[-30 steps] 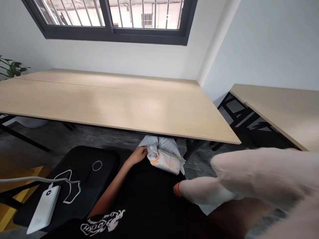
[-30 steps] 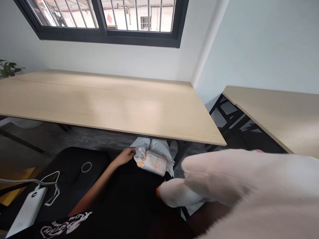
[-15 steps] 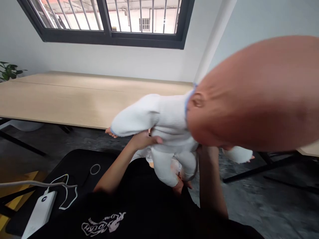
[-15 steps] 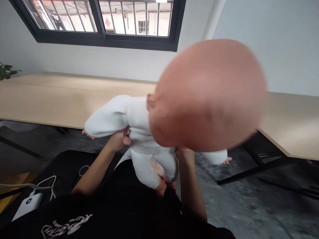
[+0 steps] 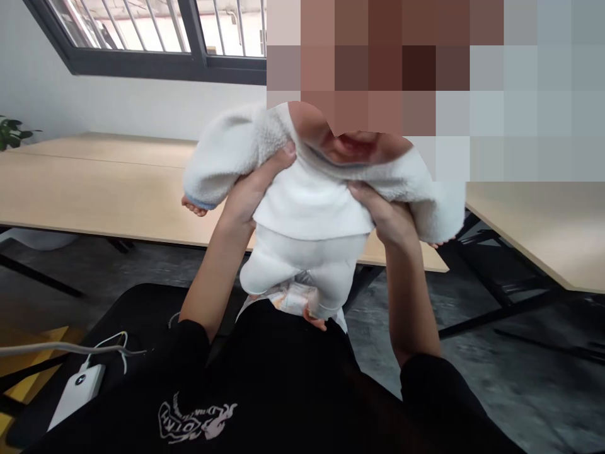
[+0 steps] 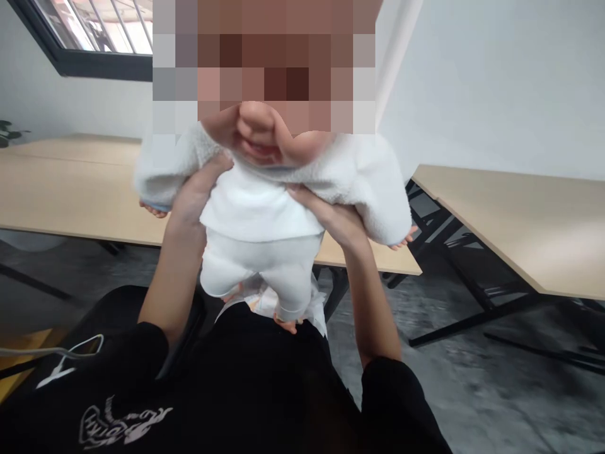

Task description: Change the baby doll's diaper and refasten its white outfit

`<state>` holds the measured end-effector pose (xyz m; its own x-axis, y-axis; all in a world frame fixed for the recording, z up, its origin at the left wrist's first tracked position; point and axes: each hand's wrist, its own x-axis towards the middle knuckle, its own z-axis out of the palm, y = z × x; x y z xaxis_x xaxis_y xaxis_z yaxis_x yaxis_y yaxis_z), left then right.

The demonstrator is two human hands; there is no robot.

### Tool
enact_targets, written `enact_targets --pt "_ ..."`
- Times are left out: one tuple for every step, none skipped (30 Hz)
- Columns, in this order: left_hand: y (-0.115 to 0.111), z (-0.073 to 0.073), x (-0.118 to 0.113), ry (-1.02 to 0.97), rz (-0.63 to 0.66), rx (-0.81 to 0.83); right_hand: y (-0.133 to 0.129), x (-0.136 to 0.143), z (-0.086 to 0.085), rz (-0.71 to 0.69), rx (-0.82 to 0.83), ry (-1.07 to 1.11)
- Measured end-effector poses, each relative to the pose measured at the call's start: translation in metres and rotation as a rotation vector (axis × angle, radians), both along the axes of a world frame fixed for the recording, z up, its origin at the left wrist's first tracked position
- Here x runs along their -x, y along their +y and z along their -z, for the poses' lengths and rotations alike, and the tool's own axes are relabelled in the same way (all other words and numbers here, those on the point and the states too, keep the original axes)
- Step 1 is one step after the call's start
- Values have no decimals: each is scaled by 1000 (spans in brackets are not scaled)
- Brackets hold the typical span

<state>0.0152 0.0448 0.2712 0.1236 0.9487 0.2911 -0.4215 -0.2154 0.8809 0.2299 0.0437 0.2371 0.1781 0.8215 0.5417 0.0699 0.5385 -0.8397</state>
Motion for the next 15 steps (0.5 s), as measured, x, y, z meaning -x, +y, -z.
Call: enact_targets --pt "1 -4 -1 -25 26 -37 4 4 -4 -72 -8 27" --pt "3 -7 -2 -47 64 -51 8 7 -7 -159 -1 47" --pt "6 -9 -2 -63 105 -42 12 10 -9 -236 13 68" --pt "9 -9 -2 -79 144 -20 16 13 -10 -291 31 102" --pt "14 -8 -2 -95 175 6 21 15 -10 -333 57 142" --pt "20 -5 -2 -106 201 32 25 16 -10 -365 92 181" --pt "26 -2 -2 -109 224 58 30 17 -8 -384 130 214" --pt "33 2 -3 -104 239 83 35 17 -5 -391 170 236" --pt "41 7 -3 -91 239 101 39 18 -1 -387 209 246" --pt "49 13 -3 -72 229 111 43 18 3 -377 243 246" --pt "57 19 -3 -53 205 113 47 19 8 -367 271 240" --pt "66 25 -3 -35 180 106 50 19 12 -361 296 229" --pt "75 32 -3 -20 167 98 53 20 16 -361 316 218" --pt "85 39 -3 -14 168 95 56 21 20 -361 328 210" --pt "94 45 -2 -13 181 105 59 22 23 -360 331 206"
